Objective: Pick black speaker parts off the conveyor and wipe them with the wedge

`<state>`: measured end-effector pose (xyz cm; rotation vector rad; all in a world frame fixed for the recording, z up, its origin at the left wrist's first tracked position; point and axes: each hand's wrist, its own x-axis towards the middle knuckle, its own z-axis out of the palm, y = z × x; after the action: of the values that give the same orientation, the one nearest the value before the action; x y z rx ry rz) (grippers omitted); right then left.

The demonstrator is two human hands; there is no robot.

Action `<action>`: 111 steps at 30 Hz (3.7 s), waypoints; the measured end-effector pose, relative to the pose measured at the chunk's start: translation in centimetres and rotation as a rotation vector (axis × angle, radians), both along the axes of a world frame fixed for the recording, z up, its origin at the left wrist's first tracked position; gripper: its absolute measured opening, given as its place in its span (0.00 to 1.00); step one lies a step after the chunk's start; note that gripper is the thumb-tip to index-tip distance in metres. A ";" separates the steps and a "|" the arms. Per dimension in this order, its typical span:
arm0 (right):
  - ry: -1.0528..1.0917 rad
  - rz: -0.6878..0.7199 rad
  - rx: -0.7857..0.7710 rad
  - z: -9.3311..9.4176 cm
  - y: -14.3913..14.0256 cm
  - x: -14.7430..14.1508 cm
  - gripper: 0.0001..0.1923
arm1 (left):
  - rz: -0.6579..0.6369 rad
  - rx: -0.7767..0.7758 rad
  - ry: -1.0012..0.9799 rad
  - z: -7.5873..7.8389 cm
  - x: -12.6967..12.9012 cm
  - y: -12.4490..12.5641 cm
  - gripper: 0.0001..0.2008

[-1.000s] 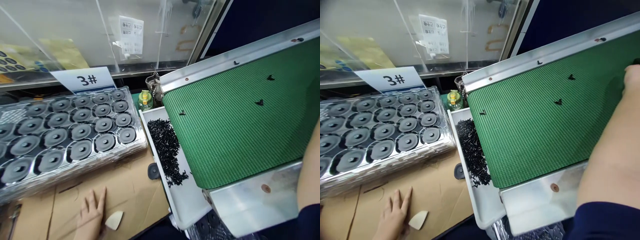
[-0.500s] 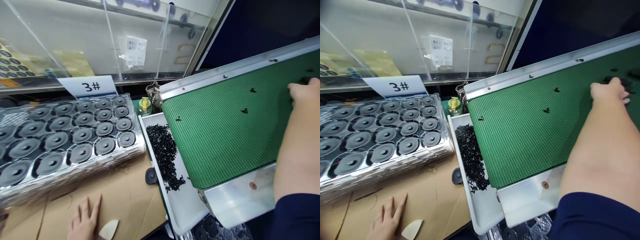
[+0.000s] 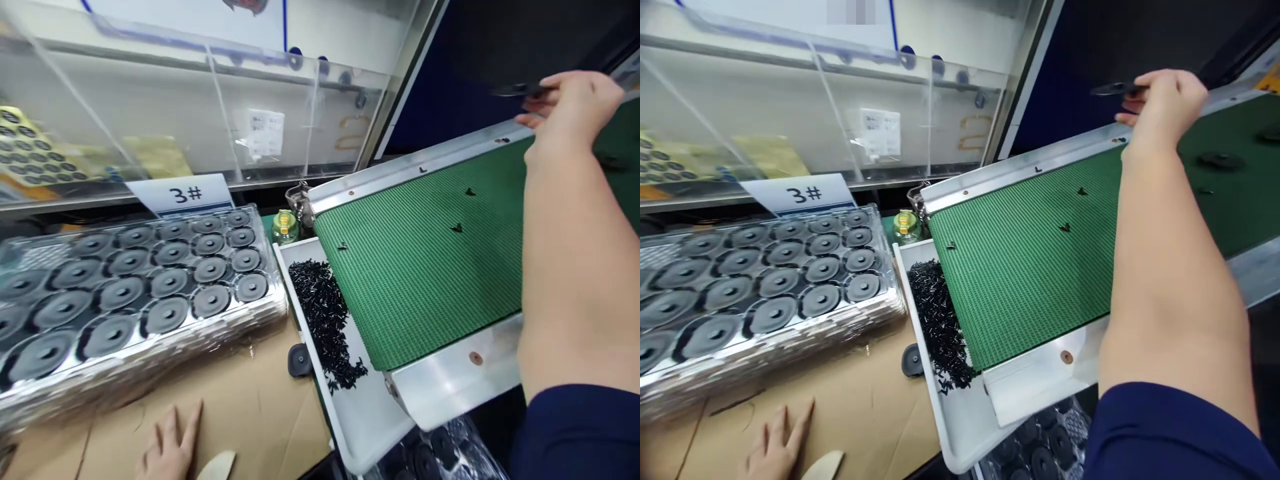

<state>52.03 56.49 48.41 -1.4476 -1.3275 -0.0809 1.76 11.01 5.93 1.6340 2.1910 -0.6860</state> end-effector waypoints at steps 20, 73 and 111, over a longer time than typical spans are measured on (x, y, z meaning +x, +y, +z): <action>0.116 1.888 -0.920 -15.1 -36.7 -30.6 0.23 | 0.637 0.215 -2.388 20.5 6.9 -5.9 0.24; -0.132 1.508 -0.682 -26.8 -52.1 -37.2 0.36 | 0.870 0.129 -2.511 12.4 -1.0 -14.9 0.34; 0.156 1.205 -0.771 -28.5 -51.9 -32.9 0.36 | 0.923 0.629 -1.918 13.2 1.7 -15.2 0.08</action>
<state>19.16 4.57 19.94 -0.9461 -1.9864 1.4150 3.46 -4.15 19.11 0.4516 1.1331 1.3645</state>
